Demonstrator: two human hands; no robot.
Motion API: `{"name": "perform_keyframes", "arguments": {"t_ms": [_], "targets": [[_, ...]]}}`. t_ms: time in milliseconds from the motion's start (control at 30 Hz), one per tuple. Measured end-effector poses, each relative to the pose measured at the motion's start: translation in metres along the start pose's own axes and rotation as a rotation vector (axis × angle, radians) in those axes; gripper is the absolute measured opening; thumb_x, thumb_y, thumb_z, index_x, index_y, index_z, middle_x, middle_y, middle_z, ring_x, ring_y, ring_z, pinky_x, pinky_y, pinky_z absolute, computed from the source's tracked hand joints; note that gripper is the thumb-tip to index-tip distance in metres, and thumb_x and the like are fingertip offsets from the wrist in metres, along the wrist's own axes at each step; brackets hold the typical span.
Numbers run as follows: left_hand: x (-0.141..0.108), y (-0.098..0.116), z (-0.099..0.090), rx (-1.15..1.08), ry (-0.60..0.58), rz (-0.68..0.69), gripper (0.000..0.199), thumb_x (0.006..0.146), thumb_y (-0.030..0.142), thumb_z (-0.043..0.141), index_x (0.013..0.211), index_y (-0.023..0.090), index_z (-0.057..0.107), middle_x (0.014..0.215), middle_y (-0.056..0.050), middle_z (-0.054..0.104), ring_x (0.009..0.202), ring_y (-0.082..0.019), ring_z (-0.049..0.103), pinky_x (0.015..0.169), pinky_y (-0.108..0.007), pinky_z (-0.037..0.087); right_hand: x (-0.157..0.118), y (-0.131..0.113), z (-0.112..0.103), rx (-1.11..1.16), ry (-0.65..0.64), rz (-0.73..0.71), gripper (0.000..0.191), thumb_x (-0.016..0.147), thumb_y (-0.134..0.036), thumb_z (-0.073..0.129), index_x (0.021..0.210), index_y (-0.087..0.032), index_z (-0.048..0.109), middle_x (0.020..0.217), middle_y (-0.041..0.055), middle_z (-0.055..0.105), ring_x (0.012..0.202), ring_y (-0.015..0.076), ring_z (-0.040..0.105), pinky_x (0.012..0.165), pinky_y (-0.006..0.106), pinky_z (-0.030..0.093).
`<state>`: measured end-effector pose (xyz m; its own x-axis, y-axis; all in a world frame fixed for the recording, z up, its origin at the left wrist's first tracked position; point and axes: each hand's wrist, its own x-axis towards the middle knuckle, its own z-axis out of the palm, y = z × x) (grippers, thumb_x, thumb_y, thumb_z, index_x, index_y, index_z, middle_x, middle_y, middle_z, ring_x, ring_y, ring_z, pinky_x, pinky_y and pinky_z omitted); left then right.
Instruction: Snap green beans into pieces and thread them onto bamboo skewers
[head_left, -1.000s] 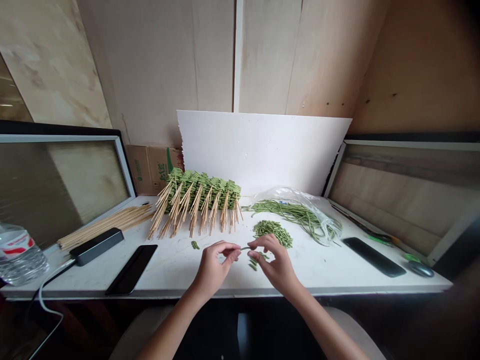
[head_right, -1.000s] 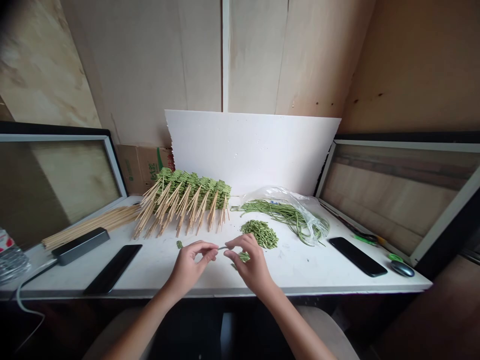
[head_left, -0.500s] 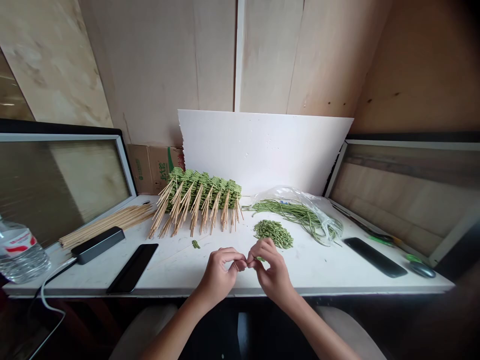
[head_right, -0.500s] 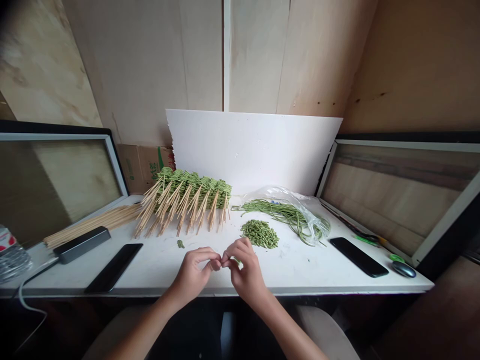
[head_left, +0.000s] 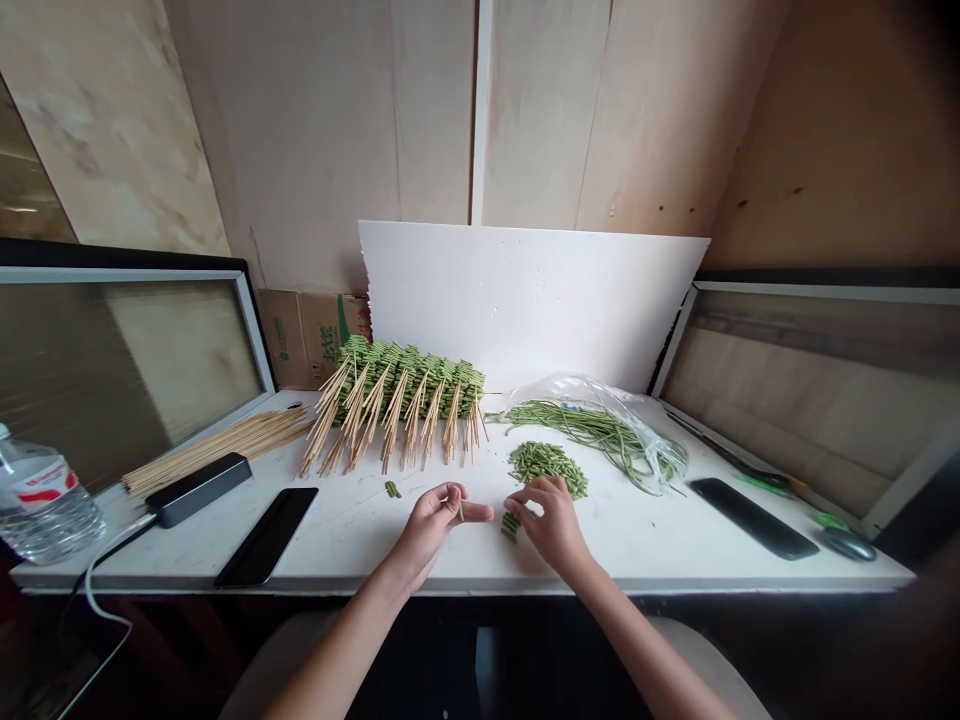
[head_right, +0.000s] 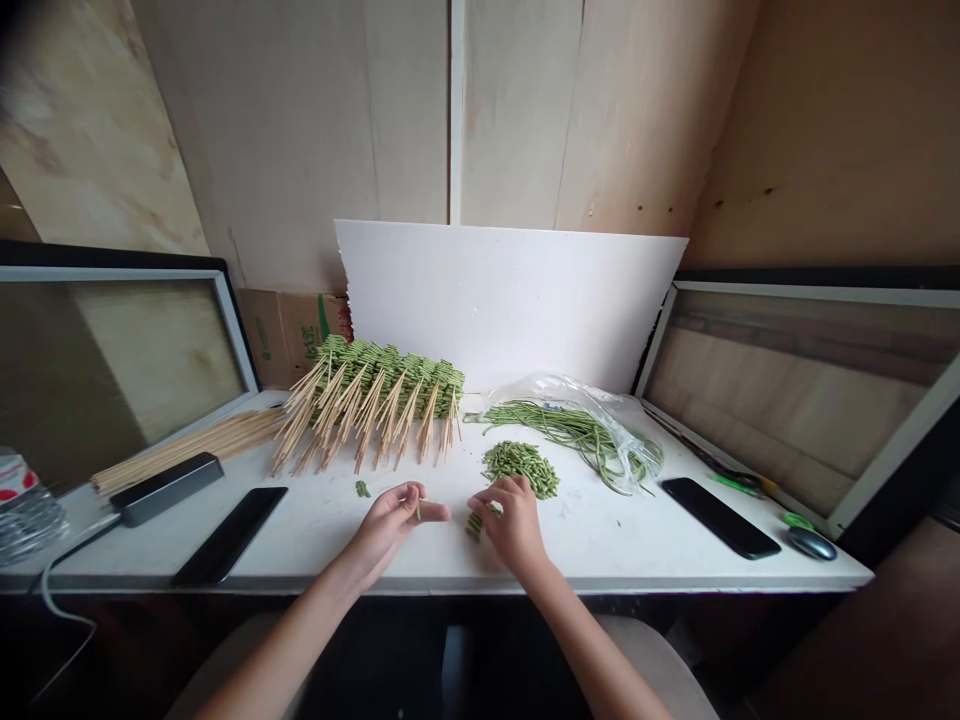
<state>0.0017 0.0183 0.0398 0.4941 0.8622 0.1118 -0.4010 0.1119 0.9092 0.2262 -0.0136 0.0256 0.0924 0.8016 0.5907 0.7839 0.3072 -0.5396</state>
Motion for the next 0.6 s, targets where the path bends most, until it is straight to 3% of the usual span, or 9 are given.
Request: {"name": "perform_keyframes", "arguments": {"t_ms": [133, 233, 333, 400, 467, 533, 600], "targets": [[0.003, -0.004, -0.003, 0.112, 0.033, 0.063, 0.040, 0.087, 0.054, 0.076, 0.088, 0.015, 0.067, 0.102, -0.012, 0.076, 0.087, -0.020, 0.070, 0.087, -0.032, 0.049, -0.003, 0.013, 0.008, -0.087, -0.055, 0.026, 0.017, 0.090, -0.038, 0.071, 0.085, -0.027, 0.084, 0.085, 0.0102, 0.074, 0.094, 0.0338, 0.057, 0.086, 0.048, 0.046], [0.004, -0.002, -0.005, 0.233, 0.073, 0.108, 0.041, 0.086, 0.054, 0.076, 0.094, 0.013, 0.075, 0.085, -0.006, 0.071, 0.072, -0.014, 0.060, 0.074, -0.027, 0.047, -0.003, -0.002, 0.004, 0.047, -0.068, 0.031, 0.028, 0.096, -0.044, 0.063, 0.091, -0.025, 0.083, 0.089, 0.0104, 0.075, 0.096, 0.0326, 0.060, 0.084, 0.046, 0.049], [0.002, 0.000, -0.002, 0.343, 0.079, 0.147, 0.042, 0.088, 0.053, 0.073, 0.100, 0.013, 0.078, 0.080, -0.006, 0.072, 0.077, -0.017, 0.064, 0.079, -0.029, 0.050, -0.004, -0.028, -0.001, 0.331, -0.184, 0.076, 0.030, 0.097, -0.050, 0.062, 0.101, -0.027, 0.081, 0.097, 0.0081, 0.078, 0.092, 0.0281, 0.067, 0.075, 0.039, 0.052], [0.001, -0.001, 0.003, 0.398, 0.080, 0.172, 0.040, 0.088, 0.051, 0.074, 0.101, 0.014, 0.079, 0.090, -0.011, 0.077, 0.087, -0.022, 0.070, 0.085, -0.033, 0.053, -0.007, -0.041, -0.002, 0.470, -0.226, 0.108, 0.029, 0.091, -0.051, 0.070, 0.103, -0.027, 0.080, 0.099, 0.0069, 0.080, 0.090, 0.0265, 0.071, 0.073, 0.036, 0.053], [0.000, 0.000, 0.007, 0.478, 0.059, 0.206, 0.036, 0.090, 0.048, 0.072, 0.102, 0.015, 0.080, 0.101, -0.013, 0.079, 0.097, -0.026, 0.073, 0.089, -0.035, 0.055, -0.010, -0.047, 0.000, 0.515, -0.190, 0.137, 0.028, 0.086, -0.051, 0.076, 0.099, -0.027, 0.081, 0.096, 0.0070, 0.081, 0.086, 0.0259, 0.072, 0.072, 0.035, 0.054], [0.000, 0.005, 0.004, 0.681, 0.049, 0.257, 0.031, 0.094, 0.044, 0.068, 0.106, 0.018, 0.080, 0.107, -0.011, 0.080, 0.101, -0.025, 0.073, 0.091, -0.033, 0.055, -0.011, -0.047, 0.003, 0.499, -0.127, 0.163, 0.027, 0.085, -0.052, 0.076, 0.093, -0.026, 0.082, 0.092, 0.0072, 0.081, 0.080, 0.0246, 0.071, 0.069, 0.034, 0.053], [0.001, 0.015, -0.011, 1.055, 0.094, 0.278, 0.026, 0.096, 0.037, 0.066, 0.114, 0.021, 0.077, 0.110, -0.008, 0.079, 0.100, -0.022, 0.073, 0.090, -0.029, 0.054, -0.010, -0.043, 0.003, 0.472, -0.093, 0.192, 0.029, 0.085, -0.053, 0.075, 0.092, -0.026, 0.082, 0.094, 0.0074, 0.080, 0.074, 0.0226, 0.069, 0.067, 0.034, 0.054]]}}
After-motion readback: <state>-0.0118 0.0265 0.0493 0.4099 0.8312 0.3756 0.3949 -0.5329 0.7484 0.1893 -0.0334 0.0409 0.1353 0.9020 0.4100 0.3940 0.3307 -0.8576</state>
